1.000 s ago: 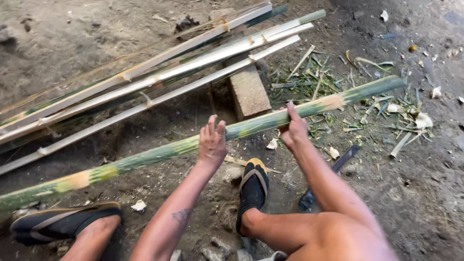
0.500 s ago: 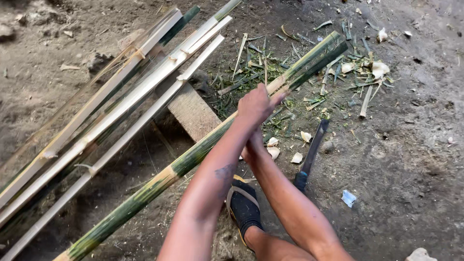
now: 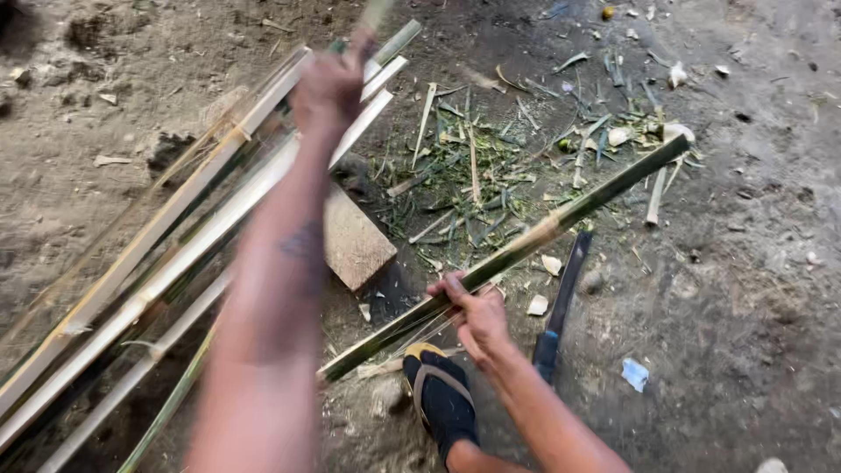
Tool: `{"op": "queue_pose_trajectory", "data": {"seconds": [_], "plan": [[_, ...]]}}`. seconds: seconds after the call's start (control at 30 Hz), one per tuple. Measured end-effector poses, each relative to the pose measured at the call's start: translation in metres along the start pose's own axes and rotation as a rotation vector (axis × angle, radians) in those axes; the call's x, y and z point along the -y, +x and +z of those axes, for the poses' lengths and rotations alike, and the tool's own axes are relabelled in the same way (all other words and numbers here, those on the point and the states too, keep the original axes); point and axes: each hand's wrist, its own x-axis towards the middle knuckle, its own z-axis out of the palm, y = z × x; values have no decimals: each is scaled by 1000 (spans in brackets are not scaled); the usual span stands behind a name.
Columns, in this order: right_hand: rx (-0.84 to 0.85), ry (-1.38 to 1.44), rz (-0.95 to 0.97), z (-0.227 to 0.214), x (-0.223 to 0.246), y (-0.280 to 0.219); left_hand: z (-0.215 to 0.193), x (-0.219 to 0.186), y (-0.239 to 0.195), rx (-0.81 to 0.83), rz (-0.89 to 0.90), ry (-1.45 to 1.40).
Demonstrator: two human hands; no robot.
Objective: The person splits long bamboo stalks into thin strips using a machete and a brick as a fulcrum. They repeatedly strike the bamboo to separate it, then peel and stack the resulting strips.
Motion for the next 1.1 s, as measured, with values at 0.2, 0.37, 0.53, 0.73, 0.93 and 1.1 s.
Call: {"op": "queue_pose_trajectory", "data": {"seconds": [0.2,0.37,0.53,0.73,0.93,1.1], "plan": [[761,560,62,-1,-12,48,-25,-74,-43,388,136,-743],[361,305,105,9,-25,88,-41,-148,-160,564,-117,-594],[141,311,71,-20,54,123,-155,0,-242,955,-462,-589],[227,340,-283,-35,170,148,-155,-2,-277,1117,-526,-364],[400,271,-93,-19,34,122,-70,-113,-186,761,-422,-530],[130,473,15,18,11,118,-43,-146,-165,659,-340,-448]]}}
